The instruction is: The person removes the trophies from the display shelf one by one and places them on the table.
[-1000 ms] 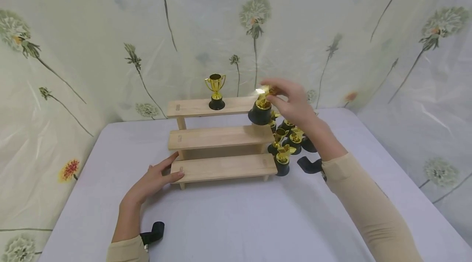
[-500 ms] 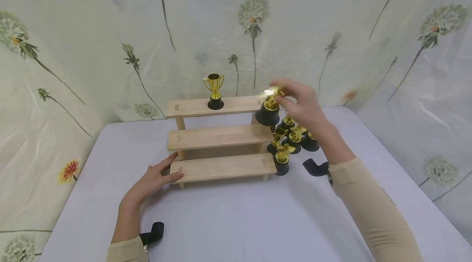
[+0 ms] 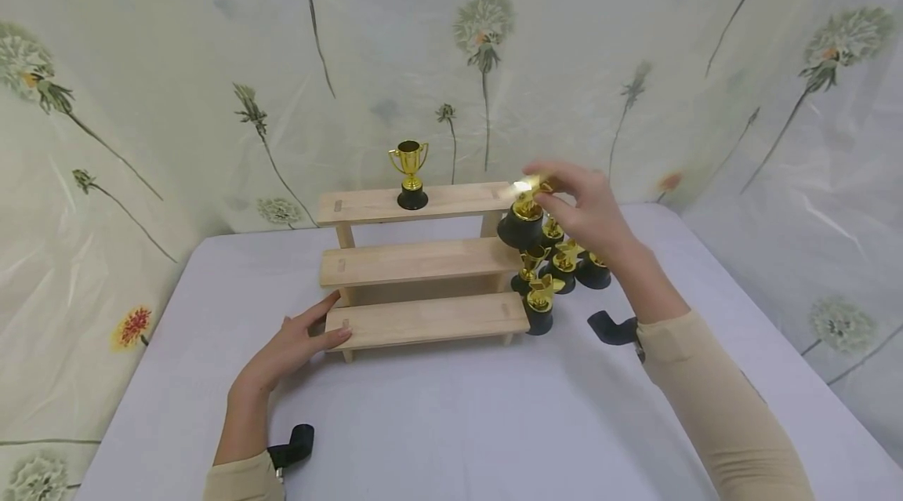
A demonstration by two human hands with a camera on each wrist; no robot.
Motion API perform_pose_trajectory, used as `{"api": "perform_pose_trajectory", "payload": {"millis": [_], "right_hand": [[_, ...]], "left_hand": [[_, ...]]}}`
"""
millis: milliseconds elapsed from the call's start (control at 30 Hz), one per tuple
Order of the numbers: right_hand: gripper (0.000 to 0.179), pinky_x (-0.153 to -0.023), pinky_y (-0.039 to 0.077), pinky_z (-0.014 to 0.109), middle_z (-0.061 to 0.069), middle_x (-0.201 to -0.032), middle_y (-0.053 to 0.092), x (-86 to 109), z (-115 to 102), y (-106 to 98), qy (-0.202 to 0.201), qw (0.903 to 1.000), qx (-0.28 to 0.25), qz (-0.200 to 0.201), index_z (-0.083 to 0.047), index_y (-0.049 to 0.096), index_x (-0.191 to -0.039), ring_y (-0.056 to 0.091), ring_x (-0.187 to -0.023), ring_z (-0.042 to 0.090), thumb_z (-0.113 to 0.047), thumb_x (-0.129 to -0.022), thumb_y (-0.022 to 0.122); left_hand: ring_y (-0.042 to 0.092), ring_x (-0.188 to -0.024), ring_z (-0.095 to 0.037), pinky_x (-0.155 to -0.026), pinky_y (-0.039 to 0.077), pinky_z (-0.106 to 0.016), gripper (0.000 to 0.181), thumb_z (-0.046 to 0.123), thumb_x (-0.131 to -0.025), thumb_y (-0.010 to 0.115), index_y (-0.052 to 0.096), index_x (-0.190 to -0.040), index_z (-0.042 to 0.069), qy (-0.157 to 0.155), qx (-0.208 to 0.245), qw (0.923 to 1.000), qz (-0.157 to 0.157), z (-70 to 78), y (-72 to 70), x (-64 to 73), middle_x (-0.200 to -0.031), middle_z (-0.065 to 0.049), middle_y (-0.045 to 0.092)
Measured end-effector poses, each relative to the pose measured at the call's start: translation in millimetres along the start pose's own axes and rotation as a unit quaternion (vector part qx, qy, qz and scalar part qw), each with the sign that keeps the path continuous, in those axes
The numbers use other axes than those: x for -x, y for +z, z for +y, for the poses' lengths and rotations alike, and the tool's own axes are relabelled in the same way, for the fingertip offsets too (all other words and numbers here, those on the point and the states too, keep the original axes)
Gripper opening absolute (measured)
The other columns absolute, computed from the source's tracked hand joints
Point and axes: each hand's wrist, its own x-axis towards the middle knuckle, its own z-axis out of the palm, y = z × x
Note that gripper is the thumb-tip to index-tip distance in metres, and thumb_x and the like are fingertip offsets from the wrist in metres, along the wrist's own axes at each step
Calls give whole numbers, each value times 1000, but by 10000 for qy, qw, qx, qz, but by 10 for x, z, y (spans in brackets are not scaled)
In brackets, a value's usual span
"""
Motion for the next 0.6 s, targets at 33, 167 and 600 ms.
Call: {"api": "perform_pose_trajectory", "payload": {"millis": [33,167,600], "right_hand": [[39,-90,51,12,21,-117,70,11,-4,-1,31,10000,40,-7,5,66,-120,63,-92,1,17,-83,65],[40,-89,50,11,16,-117,71,58,45,-4,74,9997,214,-15,2,67,-121,62,-93,3,15,-84,66],[42,-86,50,10,10,-118,72,270,233,-53,281,9990,342,-73,-7,69,-122,63,-96,3,12,-84,68]], "left_hand": [[10,-155,-37,-120,-13,-66,85,60,-89,64,25,-158,32,-3,-2,10000,3,-3,1,-2,-164,-11,27],[10,-155,-37,-120,-13,-66,85,61,-88,64,24,-158,32,-26,4,10000,4,-10,2,-8,-164,-11,27],[15,-154,-36,-120,-13,-66,85,61,-89,63,25,-159,29,83,-84,9999,10,-17,2,-20,-163,-12,29]]}}
